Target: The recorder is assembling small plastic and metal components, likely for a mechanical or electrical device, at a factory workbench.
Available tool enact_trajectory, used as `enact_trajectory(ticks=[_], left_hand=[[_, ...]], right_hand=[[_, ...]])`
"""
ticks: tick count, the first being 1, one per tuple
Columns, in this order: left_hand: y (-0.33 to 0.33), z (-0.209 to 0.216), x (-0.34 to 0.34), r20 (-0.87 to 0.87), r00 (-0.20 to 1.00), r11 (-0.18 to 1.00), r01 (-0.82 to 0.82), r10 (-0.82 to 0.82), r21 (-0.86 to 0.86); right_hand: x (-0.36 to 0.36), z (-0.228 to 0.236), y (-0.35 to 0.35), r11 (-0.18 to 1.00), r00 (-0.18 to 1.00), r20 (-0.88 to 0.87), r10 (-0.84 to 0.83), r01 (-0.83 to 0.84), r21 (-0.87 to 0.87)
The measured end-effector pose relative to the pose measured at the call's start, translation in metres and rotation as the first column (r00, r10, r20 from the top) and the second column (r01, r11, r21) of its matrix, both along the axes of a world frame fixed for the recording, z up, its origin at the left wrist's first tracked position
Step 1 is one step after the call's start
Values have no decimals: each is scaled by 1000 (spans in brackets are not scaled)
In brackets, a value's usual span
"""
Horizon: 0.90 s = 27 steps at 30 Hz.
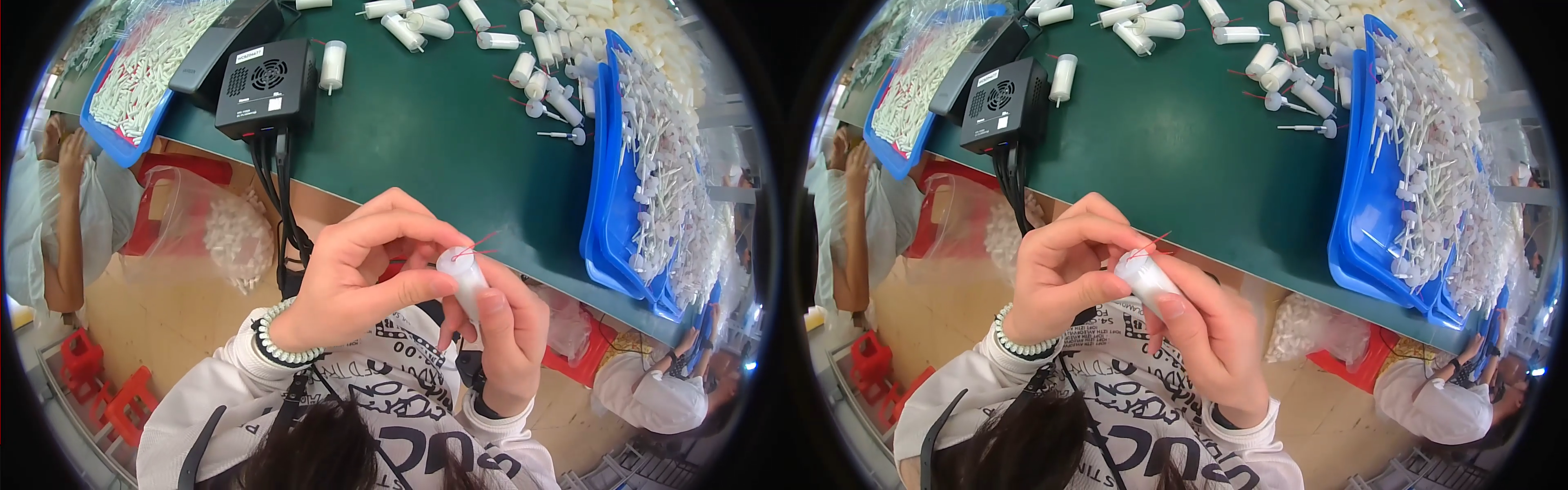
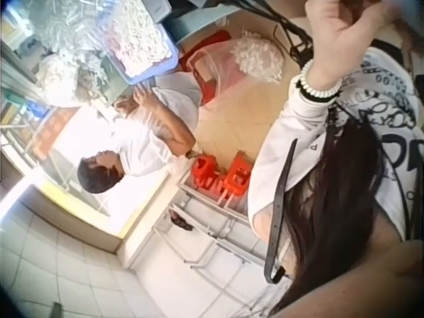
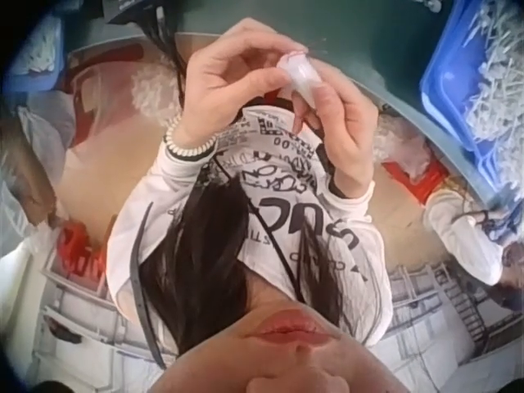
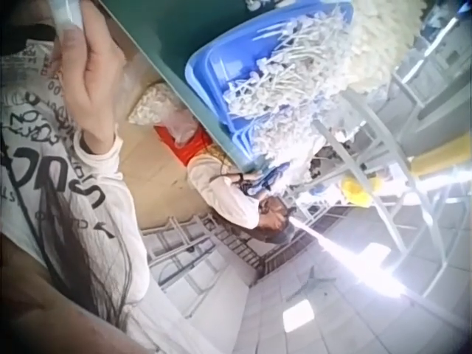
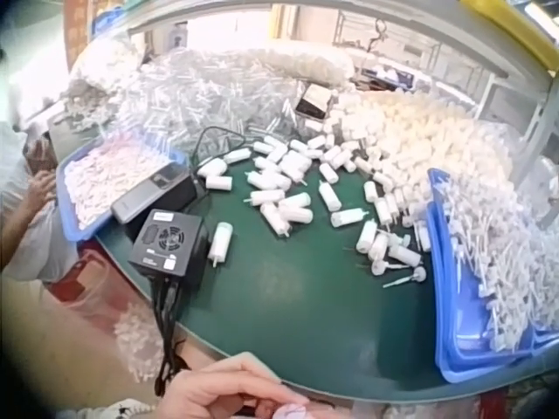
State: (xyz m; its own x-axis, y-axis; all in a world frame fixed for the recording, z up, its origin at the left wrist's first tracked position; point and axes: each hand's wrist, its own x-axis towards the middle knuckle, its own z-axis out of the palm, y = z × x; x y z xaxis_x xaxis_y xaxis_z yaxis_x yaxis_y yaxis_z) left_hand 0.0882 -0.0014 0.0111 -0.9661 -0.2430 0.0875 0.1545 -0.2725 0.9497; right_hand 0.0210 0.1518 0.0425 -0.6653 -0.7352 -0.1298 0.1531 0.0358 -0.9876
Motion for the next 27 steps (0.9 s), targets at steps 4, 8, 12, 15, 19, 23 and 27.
enact_trajectory(ticks=[4, 8, 12, 15, 19, 23, 27], left_hand=[[8, 0, -3, -76, 997, 994, 10, -1, 111], [12, 2, -3, -82, 996, 991, 30, -19, 130], [11, 4, -2, -43, 998, 984, 55, -49, 170], [10, 4, -5, -66, 996, 997, 63, -60, 43], [15, -3, -8, -5, 1000, 998, 29, -29, 61], [23, -3, -9, 47, 999, 979, 6, -15, 202], [28, -6, -10, 40, 999, 983, 7, -14, 183]], right_hand=[[-2, -5, 6, 999, 993, -105, -46, 48, 18], [-11, -9, 17, 999, 935, -355, 27, -15, 36], [-5, -13, 13, 996, 974, -215, -79, 68, -58], [-4, -25, 18, 973, 976, 217, 30, 21, -229], [1, -29, 18, 907, 840, 492, 231, -3, -421], [7, -29, 19, 919, 808, 557, 192, 52, -391], [9, -29, 22, 931, 822, 548, 153, 66, -359]])
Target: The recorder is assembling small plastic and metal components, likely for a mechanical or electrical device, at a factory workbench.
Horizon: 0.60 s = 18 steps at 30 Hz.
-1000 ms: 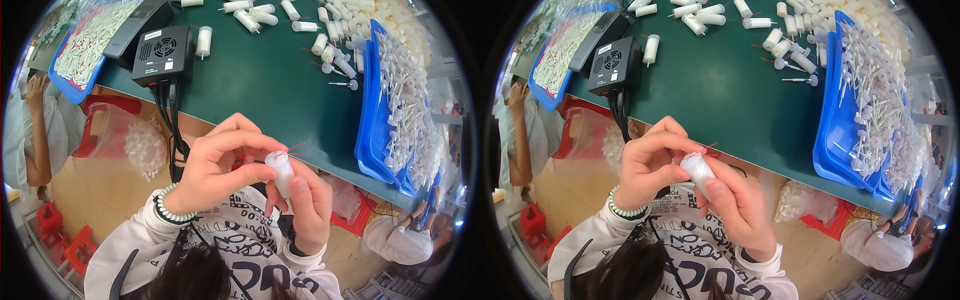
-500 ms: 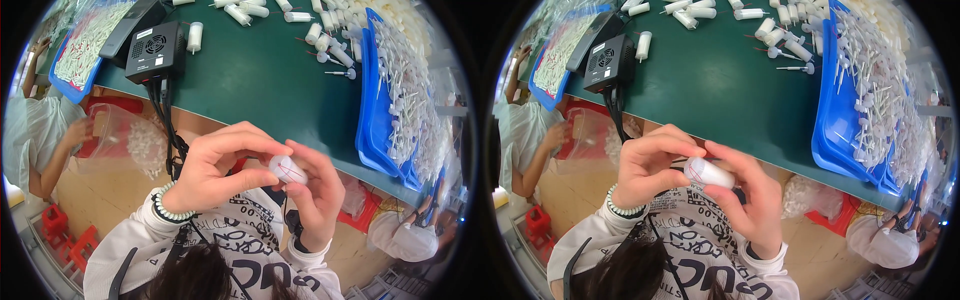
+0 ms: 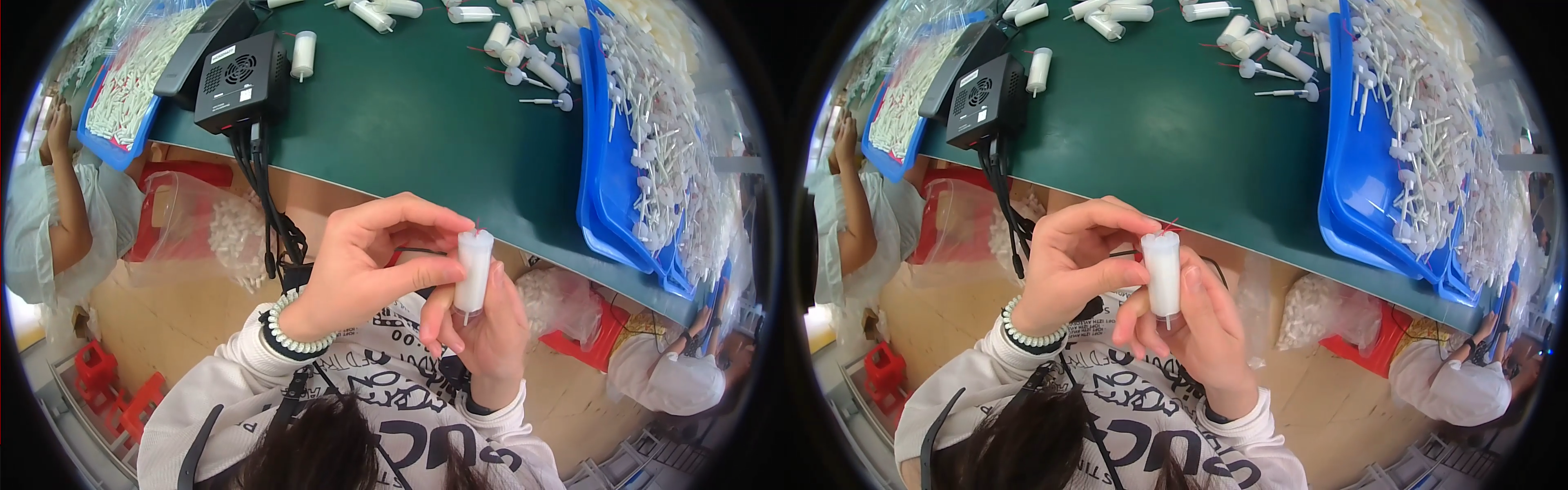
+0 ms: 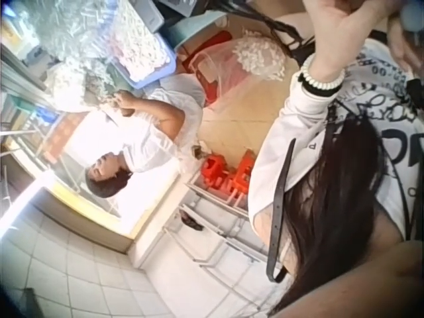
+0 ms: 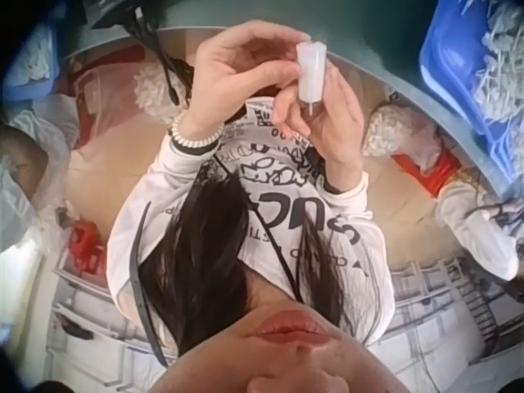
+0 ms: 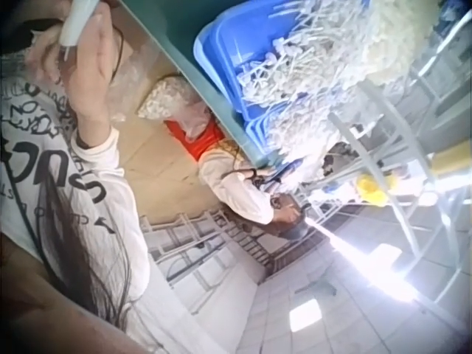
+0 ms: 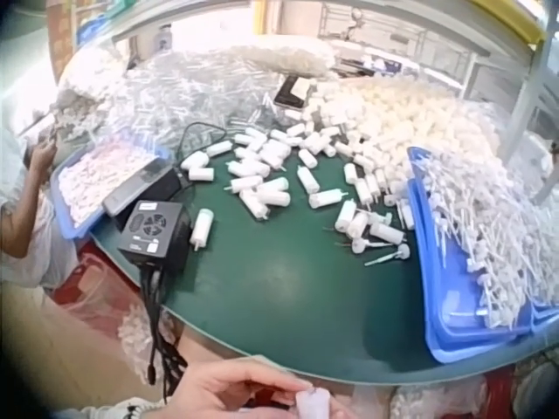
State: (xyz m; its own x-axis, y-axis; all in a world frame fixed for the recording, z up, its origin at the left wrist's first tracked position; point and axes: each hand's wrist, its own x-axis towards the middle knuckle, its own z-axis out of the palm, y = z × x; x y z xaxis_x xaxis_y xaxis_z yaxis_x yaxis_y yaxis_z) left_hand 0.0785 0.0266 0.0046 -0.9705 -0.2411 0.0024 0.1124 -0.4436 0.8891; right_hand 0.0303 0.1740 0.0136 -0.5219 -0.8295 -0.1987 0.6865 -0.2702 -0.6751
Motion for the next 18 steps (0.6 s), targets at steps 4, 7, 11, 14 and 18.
enact_trajectory(ticks=[4, 7, 11, 14, 18], left_hand=[[6, -6, 0, -11, 999, 998, 47, -47, -34], [15, -11, -1, 11, 995, 995, 98, -98, -16], [31, -22, -5, 52, 975, 975, 219, -218, -33], [43, -27, -11, 78, 950, 950, 308, -304, -54], [54, -34, -18, 151, 904, 916, 386, -399, 111]], right_hand=[[5, -1, 7, 999, 999, 10, -48, 48, 14], [8, -3, 17, 994, 996, -5, -90, 90, 61], [11, -16, 41, 973, 984, -92, -149, 163, 165], [24, -16, 56, 848, 963, -141, -230, 269, 456], [40, -29, 72, 837, 825, -380, -419, 513, 190]])
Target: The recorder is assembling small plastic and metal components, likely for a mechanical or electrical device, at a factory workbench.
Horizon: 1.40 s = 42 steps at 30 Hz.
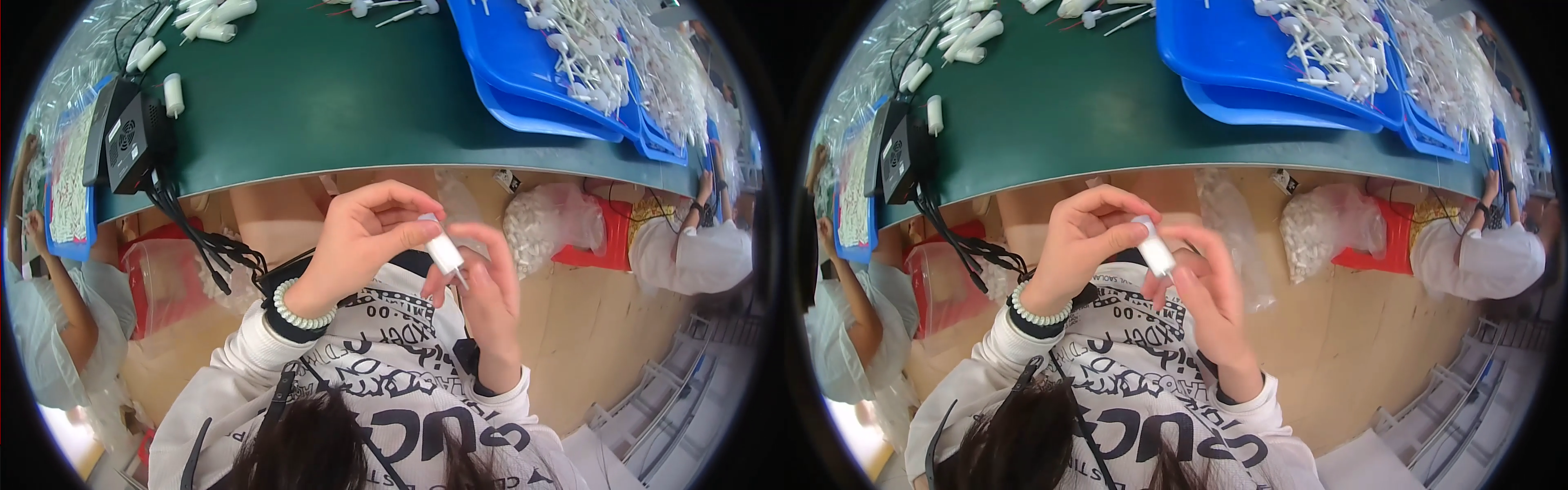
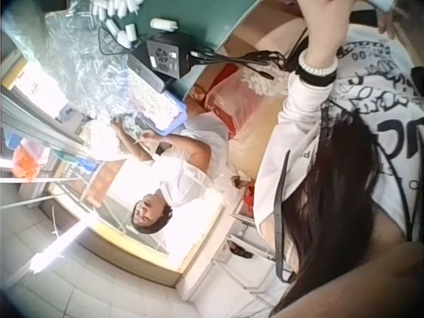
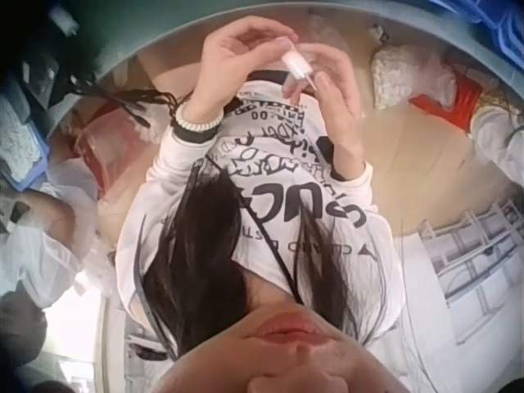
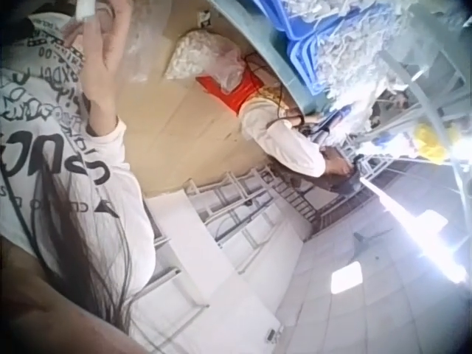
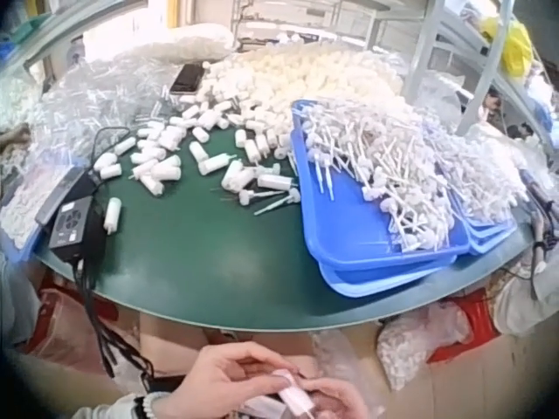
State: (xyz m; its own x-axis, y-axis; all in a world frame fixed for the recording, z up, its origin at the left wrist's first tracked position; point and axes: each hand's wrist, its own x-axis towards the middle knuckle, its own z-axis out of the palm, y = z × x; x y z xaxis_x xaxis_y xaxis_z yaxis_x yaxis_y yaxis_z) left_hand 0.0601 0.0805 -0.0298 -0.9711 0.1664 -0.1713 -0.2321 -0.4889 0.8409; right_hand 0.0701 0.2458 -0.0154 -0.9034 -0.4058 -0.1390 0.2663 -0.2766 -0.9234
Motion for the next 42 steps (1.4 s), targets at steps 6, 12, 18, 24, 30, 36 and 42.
enact_trajectory(ticks=[6, 12, 18, 24, 30, 36, 42], left_hand=[[10, -12, 2, 61, 998, 998, 29, -33, 52], [30, -30, 11, 134, 987, 993, 74, -86, 87], [54, -59, 13, 180, 922, 930, 361, -343, -76], [85, -78, 1, -104, 761, 544, 354, -641, -761], [117, -148, 7, -162, 694, 215, -11, -702, -977], [116, -169, 12, -145, 756, 322, 91, -638, -942], [98, -165, 15, -196, 802, 426, 80, -564, -901]], right_hand=[[12, -3, 27, 995, 991, -94, 93, -97, -37], [40, -26, 36, 987, 991, -38, -127, 130, 97], [73, -59, 57, 934, 940, 91, -328, 308, 180], [83, -80, 115, 817, 887, 59, -458, 394, 420], [50, -152, 150, 566, 983, 32, -183, 78, 821], [-6, -275, 123, 181, 933, 237, 270, -291, 939], [-19, -346, 155, 479, 877, -61, 476, -201, 854]])
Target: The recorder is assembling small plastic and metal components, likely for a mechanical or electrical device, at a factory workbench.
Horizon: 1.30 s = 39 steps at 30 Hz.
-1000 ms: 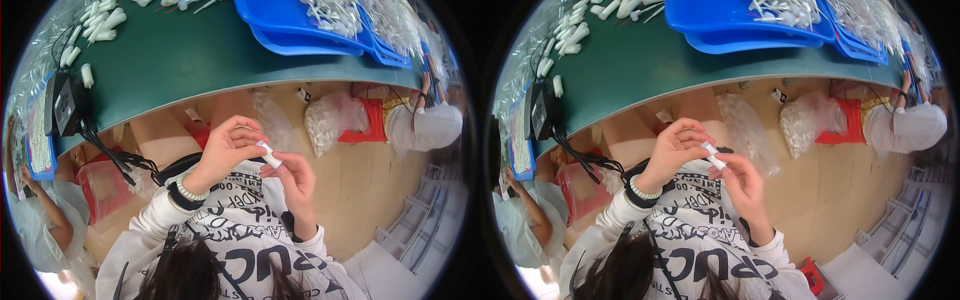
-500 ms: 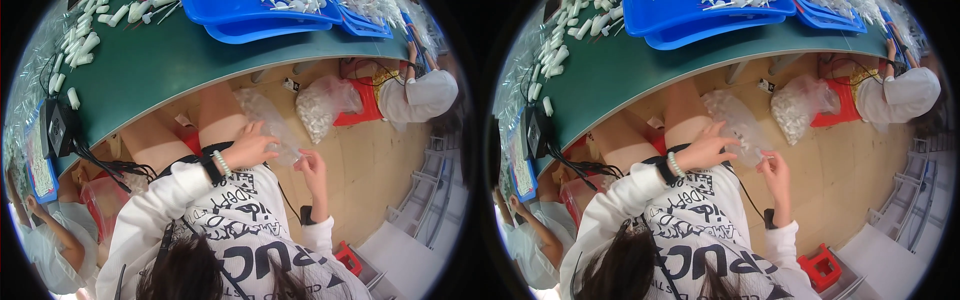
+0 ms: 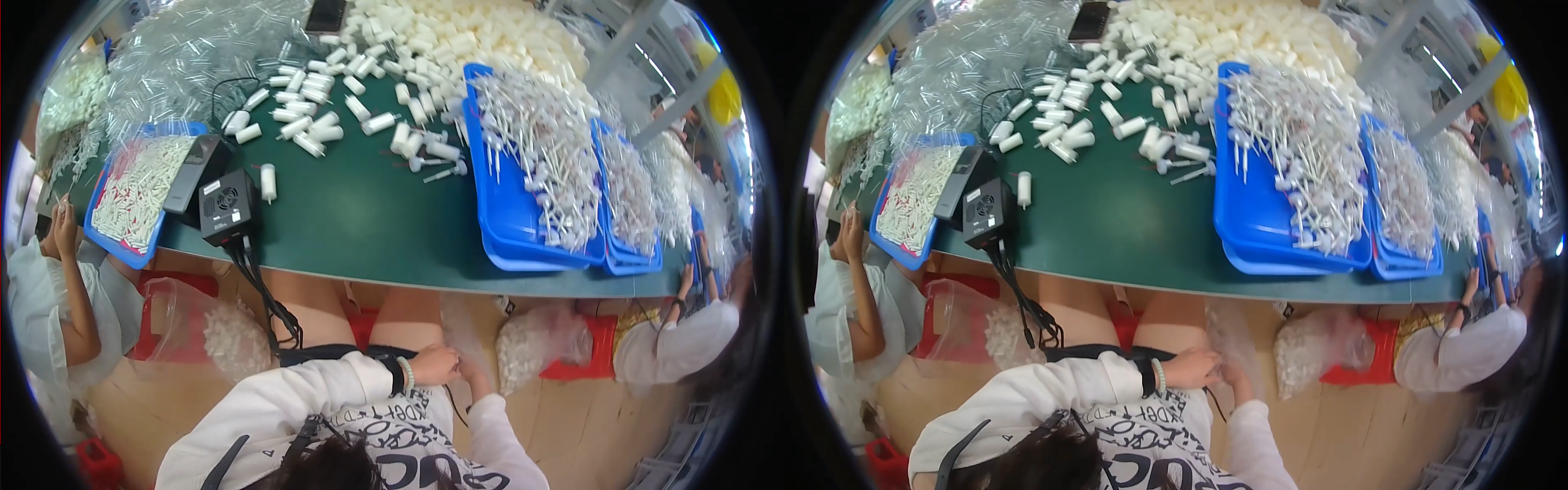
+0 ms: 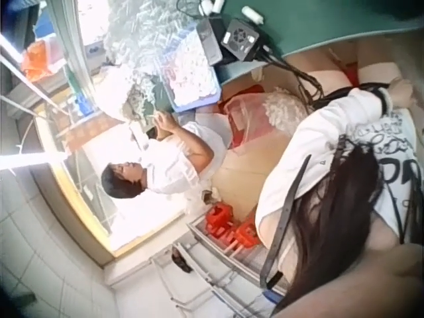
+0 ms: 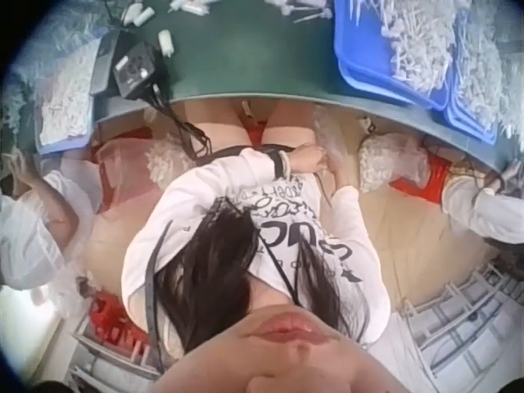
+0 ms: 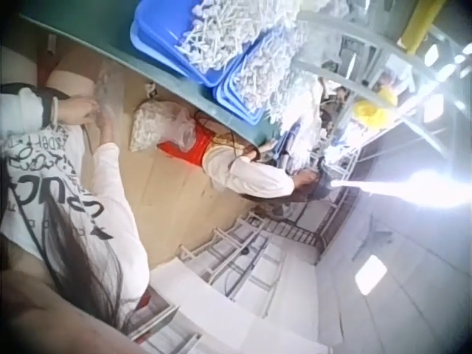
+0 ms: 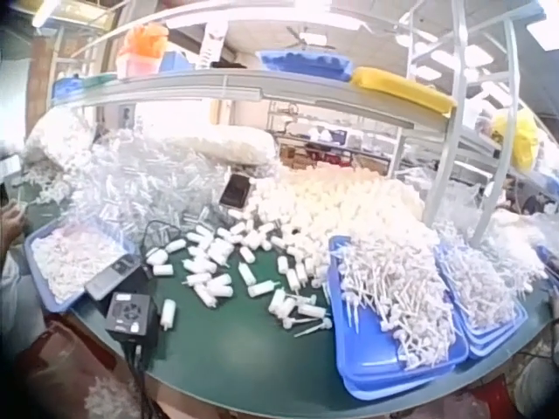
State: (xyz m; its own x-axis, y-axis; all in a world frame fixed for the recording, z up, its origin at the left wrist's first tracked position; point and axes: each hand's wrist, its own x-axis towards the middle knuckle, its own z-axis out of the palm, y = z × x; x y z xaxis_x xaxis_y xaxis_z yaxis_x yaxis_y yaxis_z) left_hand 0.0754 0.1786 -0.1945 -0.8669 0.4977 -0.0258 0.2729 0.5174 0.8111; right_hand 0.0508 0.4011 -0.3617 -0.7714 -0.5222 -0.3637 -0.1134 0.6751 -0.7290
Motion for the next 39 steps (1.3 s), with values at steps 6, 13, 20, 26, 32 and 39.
enact_trajectory(ticks=[6, 13, 20, 26, 32, 39], left_hand=[[2, 1, -11, 151, 982, 993, 118, -114, -14], [17, -46, -17, -3, 996, 972, 86, -88, 217], [-10, -5, -25, 6, 995, 897, 88, -101, 433], [21, -89, -35, -20, 999, 890, -20, 33, 455], [-52, 5, -41, 284, 959, 753, -197, 14, 628], [-150, 143, -6, 450, 889, 407, -443, 84, 799]], right_hand=[[-23, 248, -50, 725, 944, 266, 193, -320, 610], [-57, 425, -242, 949, 911, -412, 15, -143, -281], [-143, 403, -327, 988, 588, -808, 37, 102, 120], [-151, 396, -328, 947, 663, -734, 148, 118, 297], [-123, 416, -312, 952, 554, -778, -296, 239, -192], [-58, 403, -271, 571, 871, -96, -483, 229, -789]])
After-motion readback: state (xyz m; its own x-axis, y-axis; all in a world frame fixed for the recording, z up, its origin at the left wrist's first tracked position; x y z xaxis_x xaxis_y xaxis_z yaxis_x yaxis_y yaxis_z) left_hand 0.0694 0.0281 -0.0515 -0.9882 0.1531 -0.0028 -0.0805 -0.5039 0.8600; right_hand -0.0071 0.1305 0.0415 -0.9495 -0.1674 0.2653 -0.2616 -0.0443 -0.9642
